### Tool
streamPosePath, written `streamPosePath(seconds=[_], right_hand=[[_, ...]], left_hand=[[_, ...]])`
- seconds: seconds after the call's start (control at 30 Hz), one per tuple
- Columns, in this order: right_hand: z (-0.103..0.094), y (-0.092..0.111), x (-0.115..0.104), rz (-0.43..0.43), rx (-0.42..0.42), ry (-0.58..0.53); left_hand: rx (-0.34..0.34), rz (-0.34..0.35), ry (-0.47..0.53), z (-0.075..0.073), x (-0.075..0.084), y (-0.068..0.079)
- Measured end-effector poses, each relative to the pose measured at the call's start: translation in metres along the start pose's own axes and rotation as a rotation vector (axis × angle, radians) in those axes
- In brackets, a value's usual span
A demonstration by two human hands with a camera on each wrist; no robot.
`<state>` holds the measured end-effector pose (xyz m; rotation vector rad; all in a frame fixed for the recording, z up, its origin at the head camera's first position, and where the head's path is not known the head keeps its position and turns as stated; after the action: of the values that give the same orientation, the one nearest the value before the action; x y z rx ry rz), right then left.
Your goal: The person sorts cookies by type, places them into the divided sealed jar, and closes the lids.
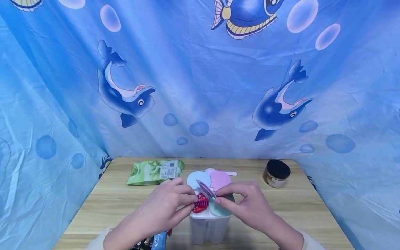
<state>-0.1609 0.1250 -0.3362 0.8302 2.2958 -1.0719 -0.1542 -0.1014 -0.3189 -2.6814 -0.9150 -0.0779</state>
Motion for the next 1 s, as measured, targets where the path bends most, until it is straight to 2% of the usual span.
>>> streamPosePath(seconds=[0.07,0.27,0.47,0.63,0.73,0.83,1.0], right_hand=[[0.000,0.001,0.000,-0.002,0.004,0.003],[-0.002,0.001,-0.002,-0.028,0.012,0.015],[-0.002,0.002,-0.003,-0.041,0.020,0.031],[0.000,0.003,-0.001,-0.028,0.003,0.015],[0.001,0.003,-0.001,-0.035,-0.004,0.011],[0.001,0.003,-0.002,-0.045,-0.002,0.011],[0.001,0.002,-0.003,-0.046,-0.003,-0.001]], left_hand=[[-0.033,-0.001,-0.007,0.000,0.000,0.001],[-0.007,0.031,0.056,-0.001,-0.005,0.002],[-0.005,0.050,0.095,0.001,-0.008,-0.006],[-0.026,-0.005,0.204,0.003,-0.012,-0.011],[0.000,-0.040,0.276,0.005,-0.015,-0.011],[0.038,-0.061,0.289,0.006,-0.014,-0.008],[0.109,-0.044,0.219,0.004,-0.007,-0.002]])
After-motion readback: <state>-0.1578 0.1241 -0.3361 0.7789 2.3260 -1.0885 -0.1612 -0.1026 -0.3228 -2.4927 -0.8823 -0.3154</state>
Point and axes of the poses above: each hand's wrist, its own y-axis away from the middle knuckle, its own z-axis out of the palm, x = y × z, the point moved 4 cm from there along -y, towards the middle knuckle, and after that the axes turned 9 degrees about -x, right-handed, at the moved point
